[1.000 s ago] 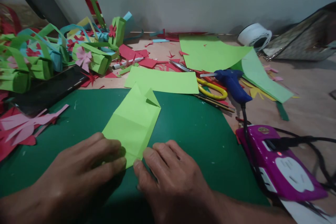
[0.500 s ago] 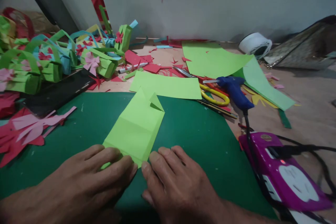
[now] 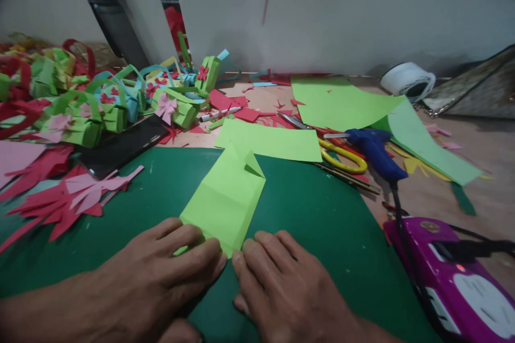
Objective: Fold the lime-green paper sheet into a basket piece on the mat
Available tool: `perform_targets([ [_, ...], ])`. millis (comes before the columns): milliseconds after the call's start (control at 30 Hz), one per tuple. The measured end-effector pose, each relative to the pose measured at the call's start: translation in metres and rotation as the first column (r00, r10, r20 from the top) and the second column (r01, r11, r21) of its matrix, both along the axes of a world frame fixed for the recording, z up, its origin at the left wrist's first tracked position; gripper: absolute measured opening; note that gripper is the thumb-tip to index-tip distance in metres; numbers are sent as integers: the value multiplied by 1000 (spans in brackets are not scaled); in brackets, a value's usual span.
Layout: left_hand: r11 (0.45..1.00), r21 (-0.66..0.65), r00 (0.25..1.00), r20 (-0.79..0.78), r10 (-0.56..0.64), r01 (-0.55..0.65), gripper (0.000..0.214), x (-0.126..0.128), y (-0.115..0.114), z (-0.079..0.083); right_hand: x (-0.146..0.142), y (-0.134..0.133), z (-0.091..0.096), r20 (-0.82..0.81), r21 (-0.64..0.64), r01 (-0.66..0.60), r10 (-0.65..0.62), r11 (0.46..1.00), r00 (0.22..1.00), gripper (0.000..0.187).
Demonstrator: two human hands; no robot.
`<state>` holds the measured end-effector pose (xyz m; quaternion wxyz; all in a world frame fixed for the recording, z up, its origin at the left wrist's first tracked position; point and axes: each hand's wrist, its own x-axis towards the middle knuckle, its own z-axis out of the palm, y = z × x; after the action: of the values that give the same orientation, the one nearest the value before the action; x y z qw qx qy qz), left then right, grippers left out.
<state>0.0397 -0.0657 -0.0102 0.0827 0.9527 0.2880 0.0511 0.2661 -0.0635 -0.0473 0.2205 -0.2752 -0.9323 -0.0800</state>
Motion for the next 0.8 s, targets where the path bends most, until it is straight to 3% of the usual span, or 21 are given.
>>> perform_targets([
  [433, 994, 50, 988, 125, 88, -95, 22, -27, -24, -13, -1, 1, 10, 37, -2, -66, 67, 998, 997, 29],
  [633, 990, 124, 975, 218, 36, -65, 16, -36, -26, -13, -3, 1, 12, 67, 12, -61, 60, 998, 996, 29],
  [800, 967, 244, 950, 313, -7, -73, 22, -28, -18, -11, -3, 1, 12, 52, 24, -64, 63, 998, 997, 29],
])
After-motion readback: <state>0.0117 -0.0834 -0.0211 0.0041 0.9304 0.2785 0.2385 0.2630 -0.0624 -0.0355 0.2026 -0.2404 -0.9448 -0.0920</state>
